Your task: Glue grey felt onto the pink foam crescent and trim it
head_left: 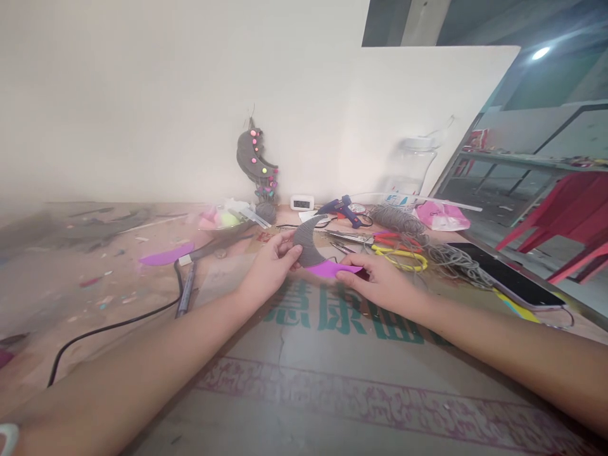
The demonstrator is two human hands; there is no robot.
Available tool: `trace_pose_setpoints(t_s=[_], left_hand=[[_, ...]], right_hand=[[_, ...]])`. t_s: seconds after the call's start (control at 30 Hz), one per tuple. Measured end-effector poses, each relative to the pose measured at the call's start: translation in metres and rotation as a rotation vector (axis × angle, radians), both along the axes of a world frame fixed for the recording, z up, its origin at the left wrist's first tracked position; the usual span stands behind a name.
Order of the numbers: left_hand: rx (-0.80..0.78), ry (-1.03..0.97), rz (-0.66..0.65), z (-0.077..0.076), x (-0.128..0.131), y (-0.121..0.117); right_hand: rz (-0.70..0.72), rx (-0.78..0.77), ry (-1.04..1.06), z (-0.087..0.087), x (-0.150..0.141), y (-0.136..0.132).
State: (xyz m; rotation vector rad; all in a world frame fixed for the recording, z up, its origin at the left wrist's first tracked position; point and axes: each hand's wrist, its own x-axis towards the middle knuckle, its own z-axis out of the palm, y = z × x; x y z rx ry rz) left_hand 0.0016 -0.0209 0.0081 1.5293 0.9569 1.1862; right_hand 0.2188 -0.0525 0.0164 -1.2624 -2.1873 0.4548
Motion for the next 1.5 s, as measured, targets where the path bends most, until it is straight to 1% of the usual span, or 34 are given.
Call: trace_pose_setpoints(t_s=[0.07, 0.13, 0.23, 0.3, 0.43, 0.53, 0.63, 0.9, 1.03, 1.13, 1.2, 1.27, 1.37, 1.43, 1.5], left_hand=[[0.006, 0.017, -0.024, -0.001, 0.0, 0.0], [0.015, 0.026, -0.029, -0.002, 0.0, 0.0], [0.034, 0.029, -0.039, -0.004, -0.001, 0.001], [0.042, 0.024, -0.061, -0.005, -0.001, 0.001], [0.038, 0.013, -0.113, -0.006, 0.0, 0.0], [0.029, 0.004, -0.14, -0.007, 0.002, 0.0], [0.032, 0.024, -0.154, -0.007, 0.002, -0.001], [0.05, 0.077, -0.171, -0.007, 0.002, -0.003], [0.046, 0.082, -0.178, -0.006, 0.002, -0.003], [0.032, 0.045, -0.149, -0.004, 0.002, -0.003], [0.023, 0.018, -0.096, -0.002, 0.001, -0.003], [0.022, -0.001, -0.033, 0.0, 0.0, -0.001], [0.035, -0.029, 0.018, 0.001, 0.0, 0.0], [0.048, -0.04, 0.013, 0.002, 0.0, 0.0], [0.075, -0.028, -0.001, 0.002, 0.0, -0.002]], right_hand=[[0.007, -0.006, 0.025, 0.001, -0.001, 0.0], [-0.005, -0.012, 0.095, 0.002, 0.0, 0.0], [-0.084, 0.014, 0.261, 0.004, 0.002, 0.0], [-0.112, -0.003, 0.323, 0.004, 0.004, 0.0], [-0.034, -0.137, 0.239, 0.001, 0.003, 0.001], [0.017, -0.171, 0.207, -0.001, 0.001, 0.002], [0.027, -0.195, 0.201, -0.002, 0.0, 0.002], [0.036, -0.19, 0.205, -0.005, -0.001, 0.004], [-0.023, -0.159, 0.215, -0.007, 0.0, 0.005], [-0.078, -0.048, 0.324, -0.004, 0.002, 0.004], [-0.093, 0.04, 0.401, 0.0, 0.004, 0.004], [-0.096, 0.079, 0.417, 0.003, 0.005, 0.003], [-0.066, -0.013, 0.343, 0.005, 0.004, 0.001], [-0.039, -0.08, 0.28, 0.005, 0.0, -0.002], [-0.028, -0.09, 0.243, 0.005, -0.003, -0.004]])
